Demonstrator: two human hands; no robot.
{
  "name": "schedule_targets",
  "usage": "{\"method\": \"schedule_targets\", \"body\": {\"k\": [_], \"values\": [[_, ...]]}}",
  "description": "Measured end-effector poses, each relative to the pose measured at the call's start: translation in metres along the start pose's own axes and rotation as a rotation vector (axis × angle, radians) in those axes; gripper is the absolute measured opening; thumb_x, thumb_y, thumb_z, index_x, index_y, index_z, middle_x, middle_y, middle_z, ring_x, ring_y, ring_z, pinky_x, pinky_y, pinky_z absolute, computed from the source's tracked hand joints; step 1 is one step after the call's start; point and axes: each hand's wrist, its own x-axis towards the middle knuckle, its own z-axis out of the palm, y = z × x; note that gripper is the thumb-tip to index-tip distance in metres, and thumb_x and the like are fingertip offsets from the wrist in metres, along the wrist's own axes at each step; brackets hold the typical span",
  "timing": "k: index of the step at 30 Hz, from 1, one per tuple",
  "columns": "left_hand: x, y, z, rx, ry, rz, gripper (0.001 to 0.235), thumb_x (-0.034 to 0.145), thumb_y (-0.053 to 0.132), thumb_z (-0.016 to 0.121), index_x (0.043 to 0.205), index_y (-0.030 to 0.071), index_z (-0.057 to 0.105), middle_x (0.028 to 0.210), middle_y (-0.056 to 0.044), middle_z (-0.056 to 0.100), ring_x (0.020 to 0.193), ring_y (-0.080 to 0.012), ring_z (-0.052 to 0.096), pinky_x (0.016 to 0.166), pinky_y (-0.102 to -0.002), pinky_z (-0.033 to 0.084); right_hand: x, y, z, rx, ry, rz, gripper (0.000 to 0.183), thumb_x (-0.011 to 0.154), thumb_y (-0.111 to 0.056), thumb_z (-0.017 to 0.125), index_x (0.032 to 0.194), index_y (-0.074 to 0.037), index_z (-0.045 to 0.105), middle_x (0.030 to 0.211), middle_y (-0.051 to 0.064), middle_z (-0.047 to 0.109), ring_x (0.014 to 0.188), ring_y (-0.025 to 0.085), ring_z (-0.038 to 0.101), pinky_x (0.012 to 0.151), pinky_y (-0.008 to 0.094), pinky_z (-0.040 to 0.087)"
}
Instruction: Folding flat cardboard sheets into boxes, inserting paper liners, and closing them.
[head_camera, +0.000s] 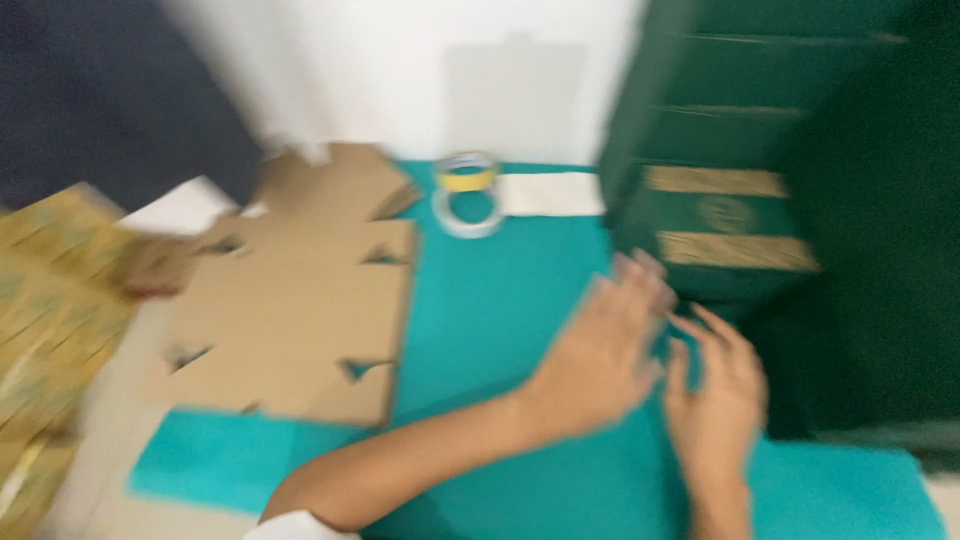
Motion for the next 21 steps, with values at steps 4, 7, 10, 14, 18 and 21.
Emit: {"method": "schedule_targets", "body": {"k": [4, 7, 10, 14, 18, 21], "values": [[-0.064, 0.025, -0.071, 0.539, -0.171, 0.377, 0.047, 0.105, 0.017, 0.038, 0.150, 0.004, 0.044, 0.158, -0.012, 0.043, 0.149, -0.0261, 0.046, 0.125, -0.044, 0.035, -0.008, 0.010, 0.012, -0.169, 0.037, -0.113, 0.008, 0.100, -0.016, 0.071, 0.108, -0.018, 0.075, 0.126, 0.004, 0.074, 0.108, 0.024, 0.068, 0.095, 0.038, 0.050], [-0.111, 0.022, -0.106, 0.369, -0.278, 0.278, 0.047, 0.105, 0.015, 0.046, 0.151, 0.008, 0.046, 0.161, -0.010, 0.039, 0.150, -0.0237, 0.047, 0.126, -0.043, 0.033, -0.018, 0.004, 0.023, -0.380, -0.038, -0.129, 0.011, 0.099, -0.024, 0.075, 0.109, -0.029, 0.074, 0.130, -0.006, 0.073, 0.109, 0.017, 0.068, 0.091, 0.033, 0.051], [-0.150, 0.012, -0.130, 0.101, -0.222, 0.078, 0.039, 0.105, 0.012, 0.056, 0.142, 0.006, 0.048, 0.154, -0.015, 0.043, 0.143, -0.0317, 0.047, 0.119, -0.048, 0.036, -0.011, -0.030, 0.028, -0.359, -0.189, -0.127, 0.011, 0.091, -0.031, 0.076, 0.102, -0.030, 0.073, 0.128, -0.008, 0.072, 0.111, 0.015, 0.067, 0.092, 0.032, 0.050], [-0.182, 0.008, -0.149, -0.061, 0.125, -0.251, 0.024, 0.107, 0.015, 0.045, 0.123, 0.010, 0.062, 0.128, -0.012, 0.060, 0.115, -0.0311, 0.061, 0.097, -0.048, 0.048, 0.005, -0.101, 0.039, 0.213, -0.435, -0.334, 0.016, 0.078, -0.027, 0.076, 0.085, -0.015, 0.068, 0.109, 0.003, 0.072, 0.099, 0.018, 0.067, 0.091, 0.034, 0.050], [-0.198, 0.004, -0.153, -0.060, 0.282, -0.412, 0.026, 0.106, 0.016, 0.041, 0.117, 0.015, 0.064, 0.116, -0.008, 0.064, 0.103, -0.0263, 0.062, 0.089, -0.044, 0.052, 0.018, -0.169, 0.061, 0.356, -0.700, -0.482, 0.017, 0.087, -0.030, 0.068, 0.099, -0.018, 0.069, 0.116, 0.000, 0.068, 0.107, 0.019, 0.065, 0.091, 0.036, 0.051], [-0.207, -0.011, -0.165, 0.104, 0.255, -0.251, 0.032, 0.109, 0.021, 0.036, 0.115, 0.011, 0.066, 0.112, -0.010, 0.066, 0.098, -0.0267, 0.065, 0.087, -0.045, 0.051, 0.024, -0.213, 0.081, 0.355, -0.787, -0.699, 0.031, 0.092, -0.032, 0.063, 0.118, -0.015, 0.063, 0.122, 0.003, 0.062, 0.111, 0.024, 0.061, 0.087, 0.040, 0.050]]}}
